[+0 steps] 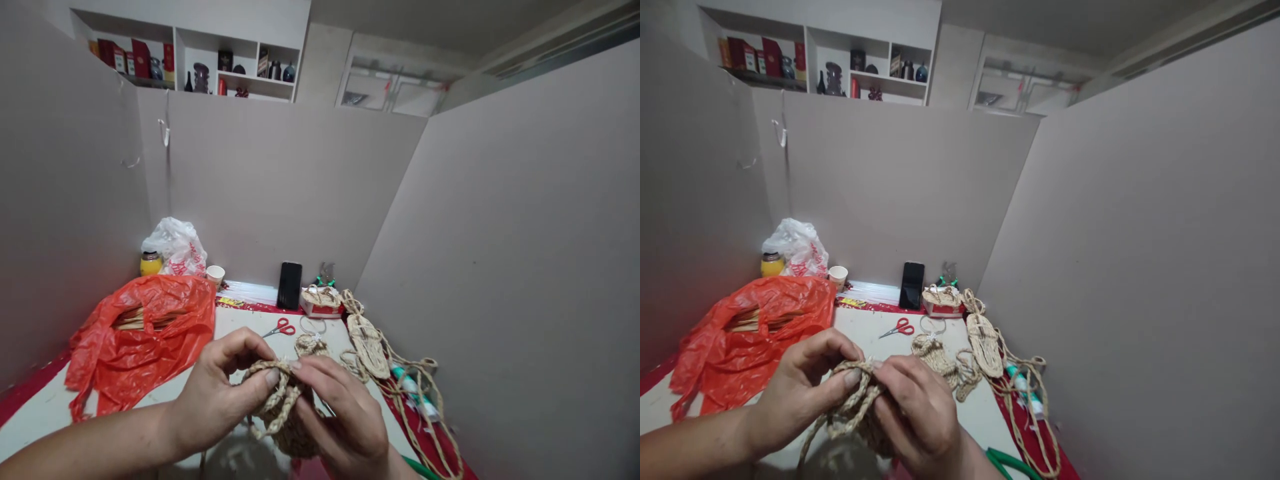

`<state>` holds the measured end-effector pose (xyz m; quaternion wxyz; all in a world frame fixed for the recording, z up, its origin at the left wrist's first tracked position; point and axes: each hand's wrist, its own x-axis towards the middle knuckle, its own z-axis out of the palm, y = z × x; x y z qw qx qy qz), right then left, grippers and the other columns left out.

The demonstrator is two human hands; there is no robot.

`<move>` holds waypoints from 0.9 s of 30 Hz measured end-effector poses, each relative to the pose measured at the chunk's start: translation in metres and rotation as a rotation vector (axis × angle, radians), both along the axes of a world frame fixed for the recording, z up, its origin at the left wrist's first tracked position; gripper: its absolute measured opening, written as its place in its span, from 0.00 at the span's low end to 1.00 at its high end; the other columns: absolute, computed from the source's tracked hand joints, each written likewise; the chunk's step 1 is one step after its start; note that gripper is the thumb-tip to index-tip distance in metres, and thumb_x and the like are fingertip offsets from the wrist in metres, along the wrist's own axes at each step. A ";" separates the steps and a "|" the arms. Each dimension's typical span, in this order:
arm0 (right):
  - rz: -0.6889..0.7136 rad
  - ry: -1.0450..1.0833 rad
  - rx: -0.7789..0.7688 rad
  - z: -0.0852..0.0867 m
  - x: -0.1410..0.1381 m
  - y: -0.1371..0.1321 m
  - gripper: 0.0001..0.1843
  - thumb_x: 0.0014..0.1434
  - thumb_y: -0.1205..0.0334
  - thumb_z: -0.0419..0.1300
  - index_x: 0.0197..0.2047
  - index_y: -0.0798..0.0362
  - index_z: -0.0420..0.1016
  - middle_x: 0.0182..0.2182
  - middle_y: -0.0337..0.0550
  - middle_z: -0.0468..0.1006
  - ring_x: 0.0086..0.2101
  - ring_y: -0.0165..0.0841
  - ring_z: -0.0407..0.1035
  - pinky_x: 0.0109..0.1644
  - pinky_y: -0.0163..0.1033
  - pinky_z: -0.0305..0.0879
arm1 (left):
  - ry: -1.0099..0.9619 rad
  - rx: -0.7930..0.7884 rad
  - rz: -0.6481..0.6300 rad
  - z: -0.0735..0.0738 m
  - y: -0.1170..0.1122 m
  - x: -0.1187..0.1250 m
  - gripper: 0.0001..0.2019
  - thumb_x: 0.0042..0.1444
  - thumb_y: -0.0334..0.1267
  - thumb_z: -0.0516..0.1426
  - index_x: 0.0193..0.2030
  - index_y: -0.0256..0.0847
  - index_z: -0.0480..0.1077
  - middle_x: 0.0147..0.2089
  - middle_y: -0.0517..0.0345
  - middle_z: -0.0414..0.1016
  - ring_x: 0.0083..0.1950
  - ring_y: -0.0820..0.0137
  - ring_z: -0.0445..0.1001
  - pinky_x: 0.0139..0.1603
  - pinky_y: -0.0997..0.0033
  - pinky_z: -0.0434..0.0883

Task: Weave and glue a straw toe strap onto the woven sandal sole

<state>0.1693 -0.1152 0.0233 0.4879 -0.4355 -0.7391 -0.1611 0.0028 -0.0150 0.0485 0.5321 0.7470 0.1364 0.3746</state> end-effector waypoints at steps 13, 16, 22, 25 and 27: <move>0.068 0.199 -0.006 -0.008 0.001 0.000 0.24 0.54 0.78 0.58 0.51 0.46 0.70 0.37 0.42 0.80 0.37 0.34 0.76 0.42 0.37 0.74 | 0.107 0.171 0.040 0.001 0.005 -0.003 0.08 0.54 0.31 0.58 0.34 0.41 0.61 0.31 0.64 0.64 0.32 0.75 0.65 0.33 0.75 0.66; 0.062 0.206 -0.021 -0.007 0.001 -0.001 0.25 0.55 0.78 0.58 0.52 0.47 0.70 0.38 0.41 0.80 0.37 0.33 0.76 0.43 0.36 0.74 | 0.100 0.240 0.032 -0.001 0.005 -0.004 0.06 0.56 0.33 0.57 0.35 0.41 0.61 0.31 0.63 0.64 0.33 0.74 0.66 0.34 0.74 0.67; 0.092 0.249 -0.088 -0.003 -0.004 -0.003 0.21 0.56 0.76 0.57 0.50 0.46 0.72 0.37 0.43 0.81 0.36 0.35 0.76 0.40 0.38 0.74 | 0.065 0.406 0.042 -0.002 0.004 -0.008 0.03 0.58 0.32 0.56 0.37 0.41 0.63 0.32 0.62 0.65 0.33 0.74 0.66 0.34 0.75 0.68; 0.070 0.363 -0.141 -0.005 -0.006 -0.002 0.17 0.56 0.73 0.58 0.45 0.46 0.75 0.33 0.41 0.81 0.33 0.34 0.76 0.35 0.34 0.74 | 0.058 0.397 0.037 -0.003 0.002 -0.009 0.02 0.59 0.32 0.55 0.37 0.41 0.64 0.32 0.61 0.66 0.33 0.74 0.67 0.34 0.75 0.68; 0.059 0.452 -0.229 -0.009 -0.007 -0.002 0.13 0.57 0.70 0.58 0.44 0.47 0.75 0.33 0.42 0.81 0.31 0.33 0.76 0.34 0.34 0.73 | 0.057 0.364 0.036 -0.003 0.002 -0.009 0.02 0.59 0.33 0.55 0.37 0.41 0.64 0.32 0.60 0.66 0.33 0.74 0.67 0.34 0.75 0.68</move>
